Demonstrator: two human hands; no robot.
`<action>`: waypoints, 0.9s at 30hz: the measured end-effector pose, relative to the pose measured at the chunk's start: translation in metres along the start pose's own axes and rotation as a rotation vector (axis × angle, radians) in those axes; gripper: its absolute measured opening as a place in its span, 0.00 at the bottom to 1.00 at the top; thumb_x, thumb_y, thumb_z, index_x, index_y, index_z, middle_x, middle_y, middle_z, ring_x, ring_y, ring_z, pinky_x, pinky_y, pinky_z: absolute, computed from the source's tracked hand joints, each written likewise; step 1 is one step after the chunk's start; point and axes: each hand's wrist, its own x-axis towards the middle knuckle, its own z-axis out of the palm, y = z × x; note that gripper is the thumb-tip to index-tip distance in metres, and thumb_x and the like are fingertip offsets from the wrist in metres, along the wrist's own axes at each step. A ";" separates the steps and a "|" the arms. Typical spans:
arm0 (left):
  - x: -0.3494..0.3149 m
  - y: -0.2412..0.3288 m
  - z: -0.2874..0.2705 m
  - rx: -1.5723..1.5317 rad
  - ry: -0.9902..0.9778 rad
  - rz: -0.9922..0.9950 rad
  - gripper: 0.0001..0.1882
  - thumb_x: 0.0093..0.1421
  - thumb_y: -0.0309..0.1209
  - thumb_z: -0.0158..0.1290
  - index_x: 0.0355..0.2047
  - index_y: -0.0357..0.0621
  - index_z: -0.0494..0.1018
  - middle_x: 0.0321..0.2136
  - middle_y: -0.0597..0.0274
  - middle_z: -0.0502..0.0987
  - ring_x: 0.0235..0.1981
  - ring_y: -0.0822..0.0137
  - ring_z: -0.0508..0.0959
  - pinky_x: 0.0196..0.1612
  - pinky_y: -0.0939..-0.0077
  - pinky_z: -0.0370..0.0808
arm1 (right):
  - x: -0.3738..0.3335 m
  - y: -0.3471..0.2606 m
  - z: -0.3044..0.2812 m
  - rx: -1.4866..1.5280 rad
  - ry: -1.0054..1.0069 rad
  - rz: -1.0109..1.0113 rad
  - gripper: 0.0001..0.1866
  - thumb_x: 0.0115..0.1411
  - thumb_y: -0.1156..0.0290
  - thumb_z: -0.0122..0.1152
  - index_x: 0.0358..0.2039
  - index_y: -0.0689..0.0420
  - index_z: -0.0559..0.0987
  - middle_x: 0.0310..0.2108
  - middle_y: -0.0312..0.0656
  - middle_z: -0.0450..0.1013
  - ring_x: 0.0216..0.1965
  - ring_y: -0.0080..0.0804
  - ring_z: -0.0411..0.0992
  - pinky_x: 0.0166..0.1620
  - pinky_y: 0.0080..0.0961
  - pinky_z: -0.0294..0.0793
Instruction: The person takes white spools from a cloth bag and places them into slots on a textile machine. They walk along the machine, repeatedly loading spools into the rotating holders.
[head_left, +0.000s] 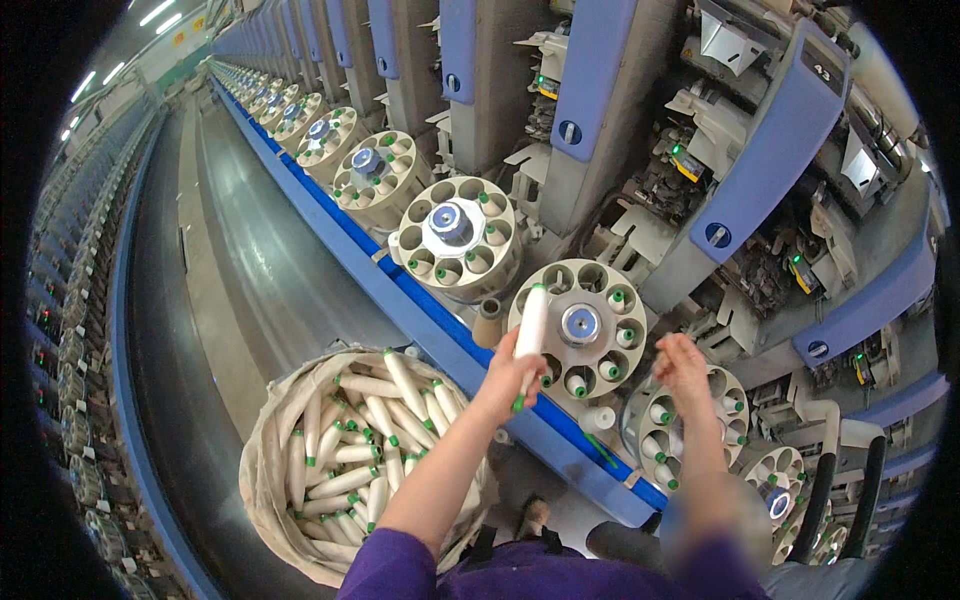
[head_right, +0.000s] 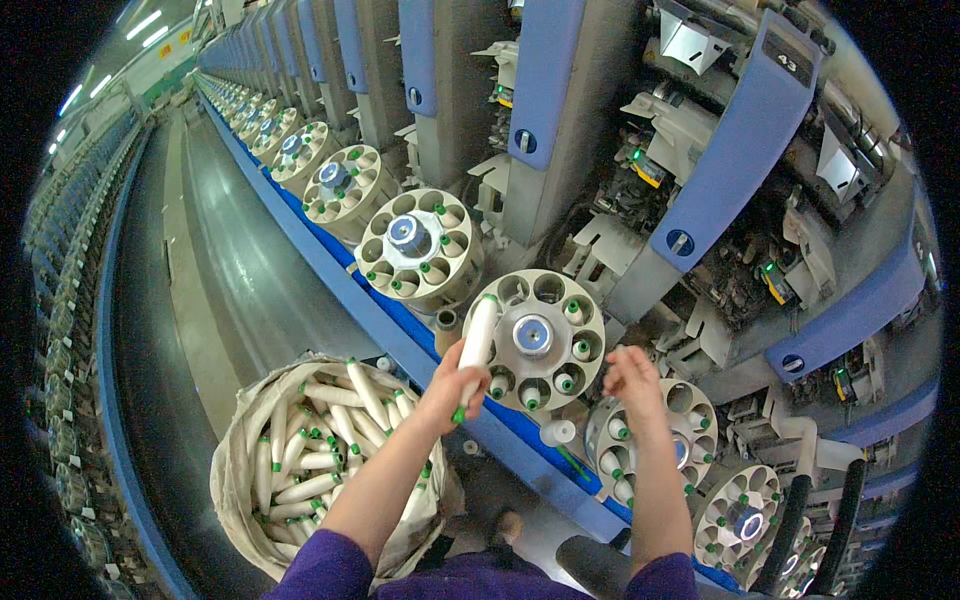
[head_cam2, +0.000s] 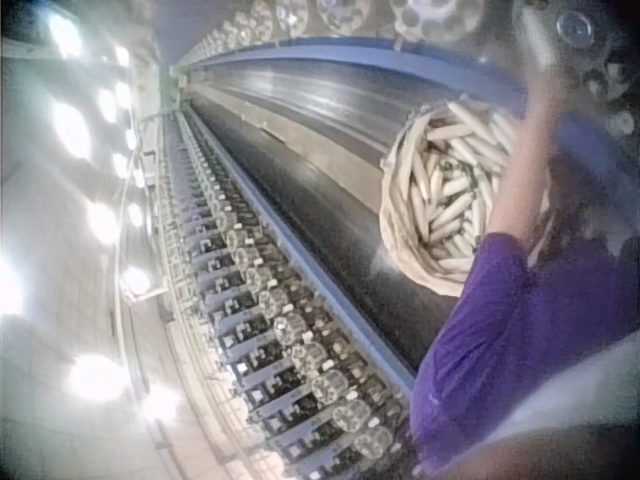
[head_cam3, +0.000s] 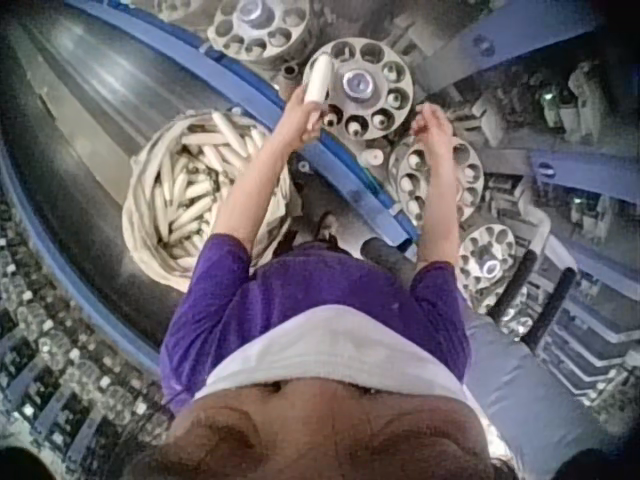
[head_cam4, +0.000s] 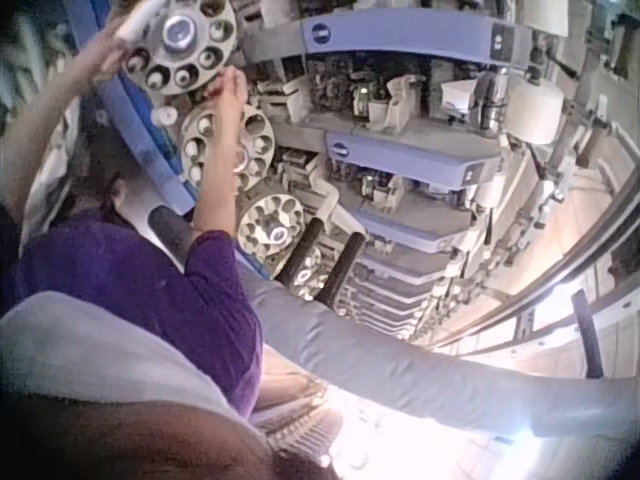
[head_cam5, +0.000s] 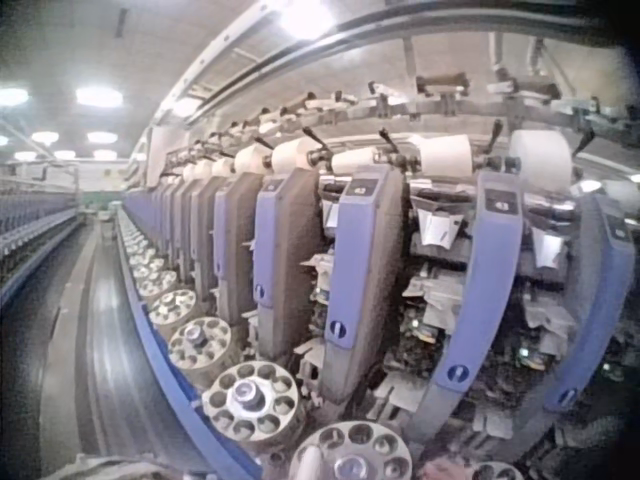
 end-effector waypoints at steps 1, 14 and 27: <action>-0.012 -0.003 0.002 0.181 0.018 0.059 0.37 0.56 0.27 0.52 0.64 0.49 0.47 0.28 0.57 0.71 0.15 0.69 0.68 0.14 0.76 0.64 | 0.001 0.002 0.009 -0.052 -0.003 0.003 0.13 0.67 0.59 0.51 0.34 0.56 0.71 0.18 0.29 0.62 0.20 0.20 0.63 0.26 0.21 0.67; -0.117 0.019 -0.018 1.373 0.216 0.511 0.46 0.50 0.27 0.59 0.66 0.48 0.46 0.40 0.57 0.78 0.38 0.50 0.79 0.37 0.58 0.76 | -0.004 -0.003 0.092 -0.123 -0.110 -0.323 0.12 0.65 0.65 0.54 0.38 0.61 0.79 0.31 0.34 0.74 0.31 0.18 0.70 0.37 0.18 0.71; -0.172 0.035 -0.068 1.238 0.075 0.413 0.37 0.50 0.32 0.61 0.59 0.50 0.57 0.39 0.53 0.78 0.38 0.47 0.79 0.40 0.57 0.76 | -0.052 0.017 0.152 -0.013 -0.481 -0.170 0.05 0.57 0.74 0.63 0.33 0.60 0.78 0.41 0.36 0.74 0.42 0.21 0.71 0.48 0.20 0.68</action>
